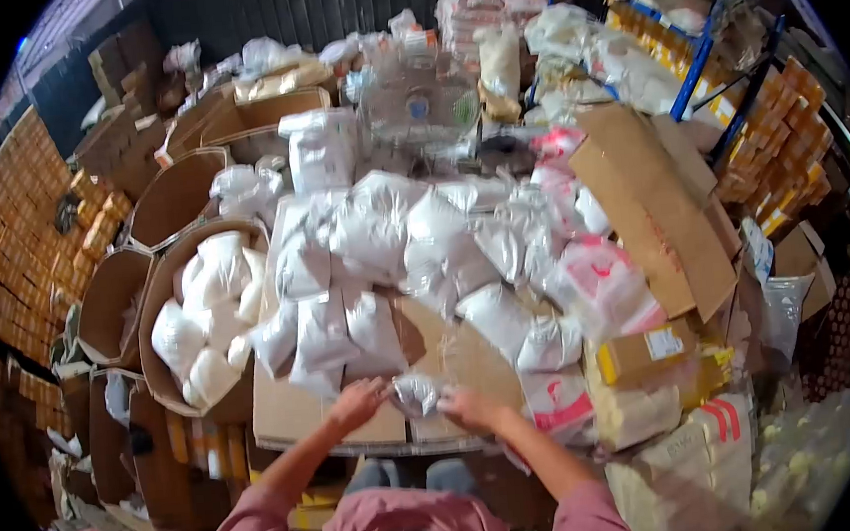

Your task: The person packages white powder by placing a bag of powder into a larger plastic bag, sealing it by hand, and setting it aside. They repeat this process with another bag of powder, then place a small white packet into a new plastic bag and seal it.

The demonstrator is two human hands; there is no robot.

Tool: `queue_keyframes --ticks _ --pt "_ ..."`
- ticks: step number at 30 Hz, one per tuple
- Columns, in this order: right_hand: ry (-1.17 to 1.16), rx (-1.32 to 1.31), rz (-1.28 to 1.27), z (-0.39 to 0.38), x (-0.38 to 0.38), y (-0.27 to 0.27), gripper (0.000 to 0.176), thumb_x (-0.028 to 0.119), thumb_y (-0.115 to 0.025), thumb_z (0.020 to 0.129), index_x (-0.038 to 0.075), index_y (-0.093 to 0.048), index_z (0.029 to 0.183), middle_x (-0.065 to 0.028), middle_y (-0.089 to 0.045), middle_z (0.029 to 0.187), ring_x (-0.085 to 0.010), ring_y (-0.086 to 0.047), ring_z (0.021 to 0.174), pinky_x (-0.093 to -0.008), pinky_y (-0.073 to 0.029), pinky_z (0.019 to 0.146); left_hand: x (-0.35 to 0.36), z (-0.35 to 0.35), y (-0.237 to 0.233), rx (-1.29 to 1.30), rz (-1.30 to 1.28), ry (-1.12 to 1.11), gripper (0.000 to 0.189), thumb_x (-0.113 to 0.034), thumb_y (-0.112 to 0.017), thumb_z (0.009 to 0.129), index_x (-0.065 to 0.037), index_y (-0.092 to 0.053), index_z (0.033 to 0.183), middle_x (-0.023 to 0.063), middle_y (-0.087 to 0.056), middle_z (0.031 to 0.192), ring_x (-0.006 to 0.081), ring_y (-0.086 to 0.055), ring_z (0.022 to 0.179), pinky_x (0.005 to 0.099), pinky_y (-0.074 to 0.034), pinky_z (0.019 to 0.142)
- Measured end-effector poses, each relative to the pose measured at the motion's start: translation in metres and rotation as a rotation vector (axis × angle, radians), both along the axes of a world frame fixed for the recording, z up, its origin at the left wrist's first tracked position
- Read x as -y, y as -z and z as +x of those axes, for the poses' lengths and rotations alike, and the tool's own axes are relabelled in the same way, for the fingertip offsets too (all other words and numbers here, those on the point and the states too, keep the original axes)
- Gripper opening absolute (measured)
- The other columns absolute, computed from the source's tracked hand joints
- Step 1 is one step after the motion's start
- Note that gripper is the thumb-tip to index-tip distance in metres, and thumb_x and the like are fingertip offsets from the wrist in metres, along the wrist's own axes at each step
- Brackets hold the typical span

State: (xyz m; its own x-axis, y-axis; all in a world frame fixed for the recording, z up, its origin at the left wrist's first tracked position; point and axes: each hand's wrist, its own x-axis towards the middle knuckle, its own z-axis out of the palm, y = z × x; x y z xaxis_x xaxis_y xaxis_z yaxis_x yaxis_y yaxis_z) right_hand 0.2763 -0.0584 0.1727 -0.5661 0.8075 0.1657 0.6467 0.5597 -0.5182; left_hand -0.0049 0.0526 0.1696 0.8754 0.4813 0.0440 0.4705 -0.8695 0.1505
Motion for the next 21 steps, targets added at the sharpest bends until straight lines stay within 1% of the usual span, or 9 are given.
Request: queue_keyframes --ticks 1,3,5,9,10,13,14,18,21 --pt "-0.006 0.144 -0.144 0.003 0.001 -0.004 0.009 0.011 -0.054 0.085 0.009 -0.055 0.094 -0.0160 -0.055 0.093 -0.0356 -0.060 0.083 -0.0464 -0.049 0.070 0.006 -0.005 0.007 -0.090 0.057 -0.002 0.020 -0.021 -0.053 0.088 -0.017 -0.064 0.104 0.0084 -0.058 0.101 0.0244 -0.062 0.088 0.0387 -0.052 0.075" --pt "-0.001 0.190 -0.142 -0.001 -0.005 0.008 0.015 0.008 -0.053 0.083 0.009 -0.056 0.098 -0.0136 -0.055 0.097 -0.0346 -0.060 0.084 -0.0443 -0.050 0.071 0.004 0.005 -0.021 -0.052 0.124 0.209 0.020 -0.018 -0.054 0.084 -0.012 -0.063 0.101 0.0090 -0.059 0.101 0.0245 -0.062 0.092 0.0357 -0.052 0.076" --pt "-0.033 0.132 -0.059 -0.003 -0.006 0.017 0.023 0.005 -0.052 0.080 0.009 -0.057 0.103 -0.0121 -0.056 0.105 -0.0331 -0.060 0.090 -0.0439 -0.050 0.073 0.007 -0.008 -0.012 0.061 0.061 0.124 0.017 -0.015 -0.054 0.083 -0.009 -0.060 0.098 0.0066 -0.057 0.098 0.0237 -0.061 0.090 0.0359 -0.049 0.076" --pt "-0.024 0.190 -0.125 -0.015 0.002 0.001 0.024 0.005 -0.058 0.076 0.006 -0.057 0.100 -0.0130 -0.057 0.101 -0.0331 -0.060 0.090 -0.0430 -0.050 0.075 0.024 -0.011 -0.013 0.057 -0.332 -0.035 0.014 -0.015 -0.059 0.085 -0.003 -0.063 0.091 0.0116 -0.059 0.090 0.0315 -0.061 0.077 0.0407 -0.051 0.068" --pt "-0.011 0.161 -0.141 -0.020 0.001 0.003 0.024 0.005 -0.060 0.075 0.006 -0.058 0.099 -0.0131 -0.057 0.100 -0.0332 -0.060 0.090 -0.0426 -0.050 0.076 0.029 -0.008 -0.017 0.284 -0.366 -0.056 0.018 -0.018 -0.064 0.085 0.000 -0.063 0.083 0.0145 -0.060 0.086 0.0346 -0.061 0.072 0.0429 -0.050 0.063" --pt "0.048 0.070 -0.149 -0.029 0.004 0.008 0.020 0.005 -0.062 0.074 0.005 -0.059 0.094 -0.0130 -0.057 0.097 -0.0337 -0.059 0.088 -0.0421 -0.049 0.078 0.036 0.006 -0.028 0.250 -0.563 -0.330 0.020 -0.019 -0.064 0.082 0.000 -0.063 0.084 0.0190 -0.061 0.093 0.0385 -0.061 0.082 0.0466 -0.050 0.072" --pt "0.072 0.040 -0.139 -0.029 0.004 0.009 0.020 0.005 -0.062 0.074 0.005 -0.059 0.094 -0.0131 -0.057 0.097 -0.0339 -0.059 0.087 -0.0423 -0.049 0.077 0.040 0.006 -0.024 0.313 -0.582 -0.368 0.028 -0.022 -0.070 0.078 0.002 -0.058 0.087 0.0223 -0.062 0.095 0.0423 -0.060 0.083 0.0485 -0.048 0.073" --pt "0.133 0.071 -0.061 -0.033 0.006 0.004 0.018 0.006 -0.061 0.074 0.006 -0.059 0.093 -0.0125 -0.057 0.095 -0.0324 -0.060 0.083 -0.0412 -0.050 0.074 0.060 0.021 0.000 0.385 -0.583 -0.611 0.028 -0.008 -0.063 0.075 0.000 -0.050 0.098 0.0256 -0.060 0.093 0.0473 -0.057 0.084 0.0488 -0.047 0.072" --pt "0.124 0.299 -0.041 -0.032 0.015 0.002 0.016 0.006 -0.061 0.075 0.007 -0.058 0.090 -0.0113 -0.057 0.095 -0.0299 -0.061 0.078 -0.0396 -0.051 0.071 0.060 0.020 0.010 0.503 -0.559 -0.656 0.022 -0.004 -0.058 0.072 0.000 -0.053 0.092 0.0236 -0.060 0.087 0.0450 -0.057 0.081 0.0488 -0.047 0.070"
